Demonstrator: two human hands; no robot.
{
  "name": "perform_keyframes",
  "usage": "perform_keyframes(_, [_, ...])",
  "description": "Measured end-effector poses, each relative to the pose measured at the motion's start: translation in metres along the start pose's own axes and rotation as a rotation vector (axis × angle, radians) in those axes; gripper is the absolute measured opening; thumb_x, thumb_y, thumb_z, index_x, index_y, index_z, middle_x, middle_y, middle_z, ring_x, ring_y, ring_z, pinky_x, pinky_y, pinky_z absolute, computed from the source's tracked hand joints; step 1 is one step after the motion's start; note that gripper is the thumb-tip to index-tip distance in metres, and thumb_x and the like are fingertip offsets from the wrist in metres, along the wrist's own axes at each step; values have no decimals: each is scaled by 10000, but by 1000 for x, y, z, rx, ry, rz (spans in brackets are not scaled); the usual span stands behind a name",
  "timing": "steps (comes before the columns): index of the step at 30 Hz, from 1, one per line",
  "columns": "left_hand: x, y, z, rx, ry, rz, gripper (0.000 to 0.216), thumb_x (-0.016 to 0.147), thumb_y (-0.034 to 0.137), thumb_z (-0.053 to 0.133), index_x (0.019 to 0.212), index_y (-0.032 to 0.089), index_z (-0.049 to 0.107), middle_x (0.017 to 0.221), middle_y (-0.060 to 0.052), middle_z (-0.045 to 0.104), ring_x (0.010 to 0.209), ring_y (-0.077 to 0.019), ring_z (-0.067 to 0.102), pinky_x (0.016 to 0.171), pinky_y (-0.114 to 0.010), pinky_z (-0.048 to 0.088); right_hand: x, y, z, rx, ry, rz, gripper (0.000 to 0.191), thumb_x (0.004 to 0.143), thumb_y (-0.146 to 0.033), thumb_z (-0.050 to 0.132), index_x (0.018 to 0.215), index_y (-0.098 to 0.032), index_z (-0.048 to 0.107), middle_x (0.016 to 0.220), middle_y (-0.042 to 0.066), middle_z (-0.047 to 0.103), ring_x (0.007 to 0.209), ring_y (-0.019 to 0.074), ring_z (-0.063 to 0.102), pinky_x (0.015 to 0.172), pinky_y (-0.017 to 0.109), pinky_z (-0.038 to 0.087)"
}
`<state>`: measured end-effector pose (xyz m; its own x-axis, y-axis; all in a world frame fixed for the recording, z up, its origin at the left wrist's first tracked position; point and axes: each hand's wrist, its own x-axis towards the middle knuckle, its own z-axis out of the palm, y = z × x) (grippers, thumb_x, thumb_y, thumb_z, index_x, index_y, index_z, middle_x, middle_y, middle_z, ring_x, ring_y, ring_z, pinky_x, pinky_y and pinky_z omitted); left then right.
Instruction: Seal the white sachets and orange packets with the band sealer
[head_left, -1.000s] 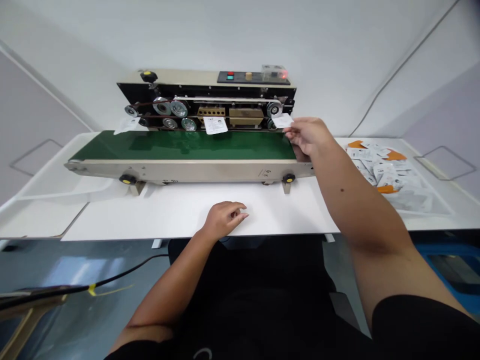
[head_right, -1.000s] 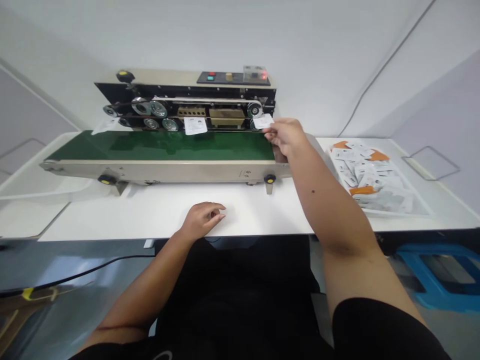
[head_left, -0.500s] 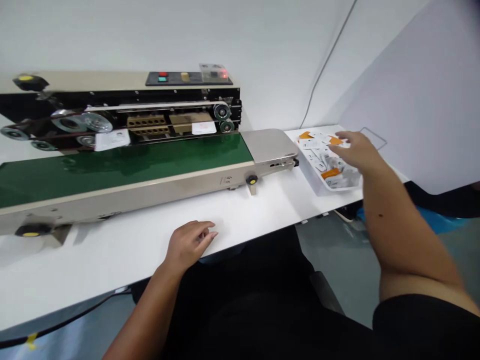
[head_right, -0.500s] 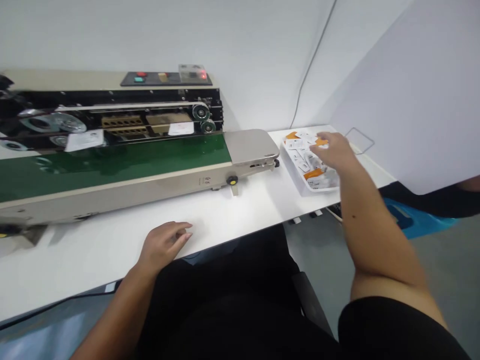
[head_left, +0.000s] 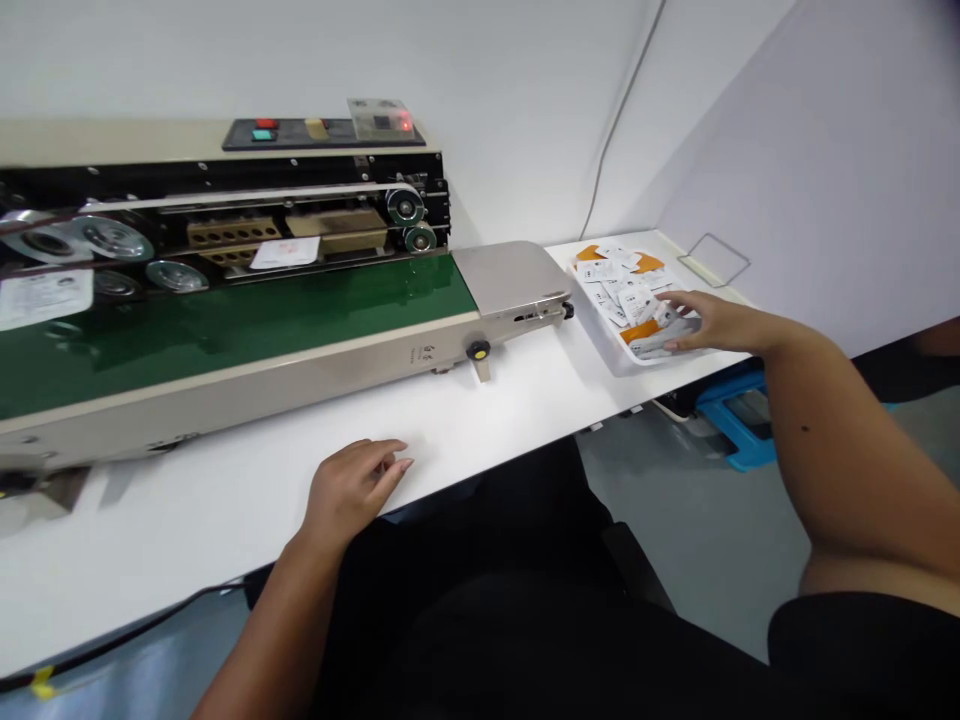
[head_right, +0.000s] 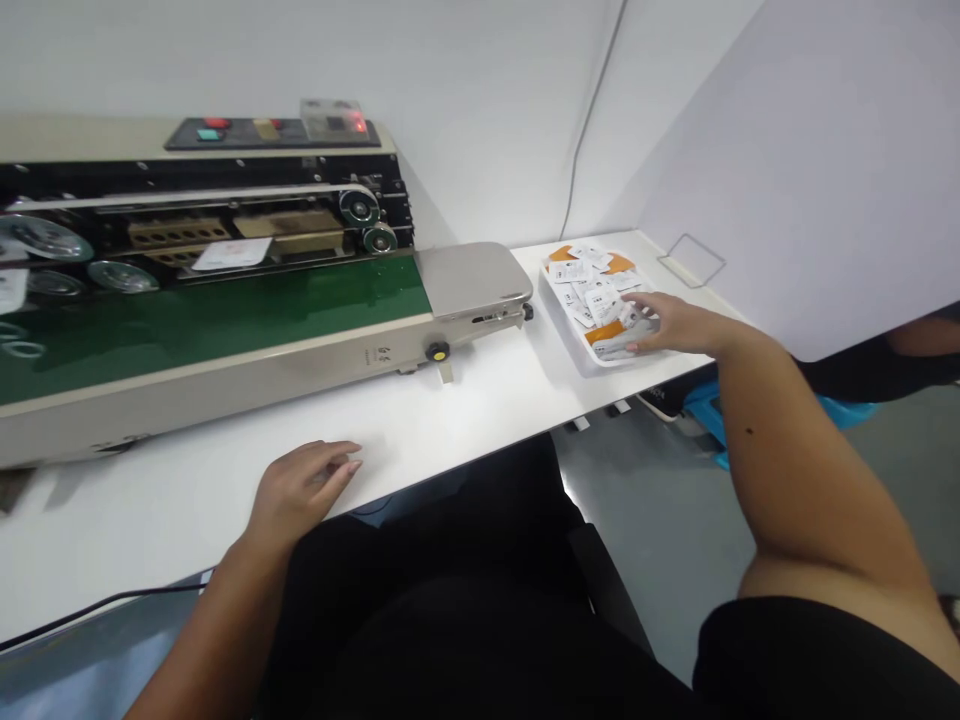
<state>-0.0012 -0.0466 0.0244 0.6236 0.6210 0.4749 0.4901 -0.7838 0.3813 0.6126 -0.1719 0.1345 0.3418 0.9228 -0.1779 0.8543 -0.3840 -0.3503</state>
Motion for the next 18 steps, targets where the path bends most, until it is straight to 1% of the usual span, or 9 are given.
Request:
perform_keyframes(2, [0,0,0,8,-1,0,325,1046,476,570,1006,232,781,765,-11,771,687,-178,725,674,-281,544,2,3,2,3,25,4,935,681,-603,866,1481,-275,510,1430,190,606,1263,414,616,1063,572,527])
perform_keyframes(5, [2,1,1,7,12,23,310,1051,451,573,1005,224,778,771,-9,769,674,-170,719,674,-278,539,3,1,5,-48,-1,-10,846,690,-614,841,1414,-321,516,1420,142,608,1219,404,628,1037,556,537])
perform_keyframes(7, [3,2,1,10,17,35,305,1052,444,575,1002,220,777,766,-6,765,664,-168,715,674,-279,537,4,-6,8,-119,-20,-29,865,687,-595,836,1443,-333,504,1378,136,623,1203,410,627,1036,553,529])
perform_keyframes(10, [3,1,1,19,11,27,293,1051,439,579,1000,225,774,790,-5,771,683,-172,723,684,-284,535,6,-21,12,-243,-5,-63,924,695,-584,817,1508,-292,489,1272,156,655,1160,409,630,1010,549,519])
perform_keyframes(11, [3,1,1,19,10,22,291,1050,439,581,1001,226,773,798,-7,773,694,-175,726,689,-285,536,7,-26,12,-286,-8,-83,881,704,-584,805,1482,-273,531,1238,159,669,1151,407,631,1009,551,510])
perform_keyframes(13, [3,0,1,15,10,13,286,1045,442,589,1003,230,776,801,-7,774,704,-179,728,694,-286,537,10,-32,13,-349,-45,-130,708,738,-580,771,1356,-257,648,1186,152,703,1141,399,636,1030,563,477])
perform_keyframes(15, [2,0,2,12,7,5,289,1040,446,591,1001,233,782,800,-8,775,703,-181,728,690,-285,536,12,-33,12,-354,-97,-161,559,778,-574,737,1250,-275,717,1154,127,739,1131,383,651,1065,571,442])
perform_keyframes(16, [2,0,2,13,4,0,294,1038,450,589,997,235,785,807,-11,780,706,-183,730,689,-285,536,12,-32,12,-337,-112,-159,536,786,-571,735,1243,-291,728,1154,114,754,1129,377,659,1072,568,438])
perform_keyframes(18, [2,0,2,19,0,-9,304,1037,458,580,993,240,787,821,-14,788,712,-187,734,693,-287,538,15,-30,12,-295,-126,-129,559,766,-561,759,1271,-321,732,1199,96,766,1143,378,669,1056,553,462])
